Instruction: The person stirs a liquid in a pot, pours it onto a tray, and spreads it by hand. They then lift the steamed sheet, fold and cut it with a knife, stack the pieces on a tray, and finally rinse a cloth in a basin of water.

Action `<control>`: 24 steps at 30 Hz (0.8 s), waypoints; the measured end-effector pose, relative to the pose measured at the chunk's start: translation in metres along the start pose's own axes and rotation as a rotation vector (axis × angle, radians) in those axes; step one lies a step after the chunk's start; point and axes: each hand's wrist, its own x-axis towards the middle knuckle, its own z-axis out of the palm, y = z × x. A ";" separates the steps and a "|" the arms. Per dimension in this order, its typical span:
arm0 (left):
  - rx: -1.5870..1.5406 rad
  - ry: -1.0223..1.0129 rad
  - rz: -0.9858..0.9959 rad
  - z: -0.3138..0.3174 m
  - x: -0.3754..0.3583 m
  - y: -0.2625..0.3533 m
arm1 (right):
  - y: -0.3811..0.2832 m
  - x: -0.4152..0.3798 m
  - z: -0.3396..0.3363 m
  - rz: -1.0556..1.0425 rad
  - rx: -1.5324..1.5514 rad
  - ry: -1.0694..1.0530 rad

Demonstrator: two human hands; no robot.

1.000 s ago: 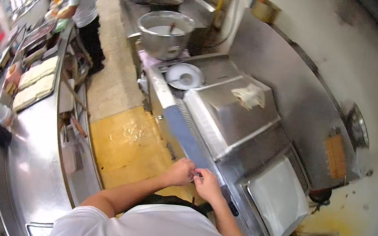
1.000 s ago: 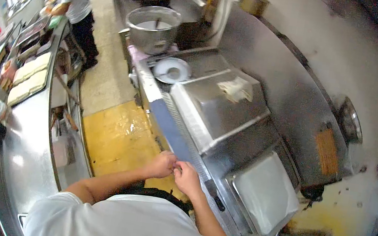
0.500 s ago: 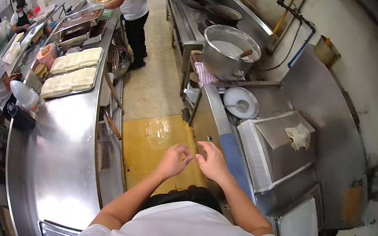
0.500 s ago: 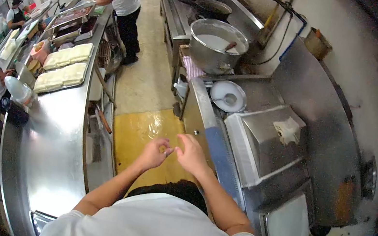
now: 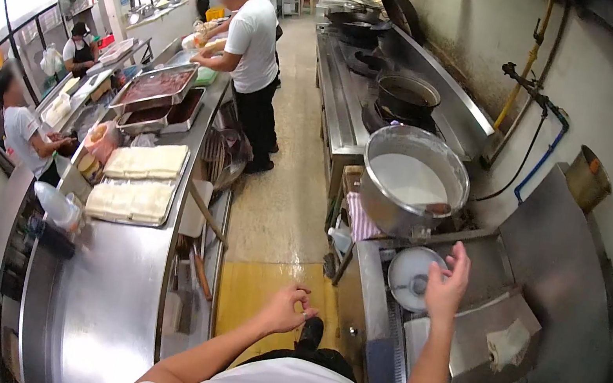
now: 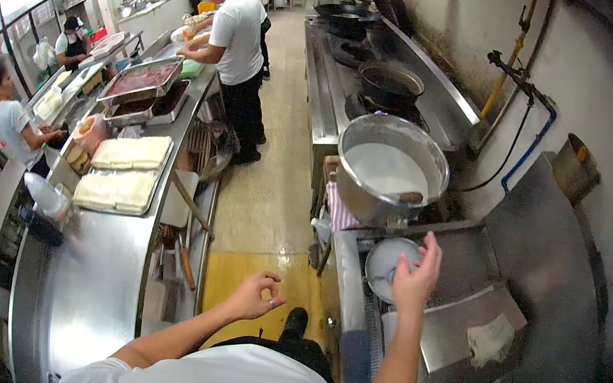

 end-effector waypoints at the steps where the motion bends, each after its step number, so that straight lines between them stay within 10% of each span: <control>1: 0.037 -0.044 0.011 -0.004 0.020 0.004 | 0.004 0.019 -0.001 0.029 -0.025 -0.021; 15: -0.159 -0.080 0.258 -0.033 0.248 0.044 | -0.019 0.154 0.097 -0.328 -0.105 -0.289; 20: -0.122 -0.109 0.354 -0.055 0.326 0.062 | -0.021 0.228 0.061 0.045 -0.301 0.046; 24: 0.012 -0.166 0.437 -0.072 0.364 0.053 | -0.043 0.226 0.046 0.225 -0.756 -0.118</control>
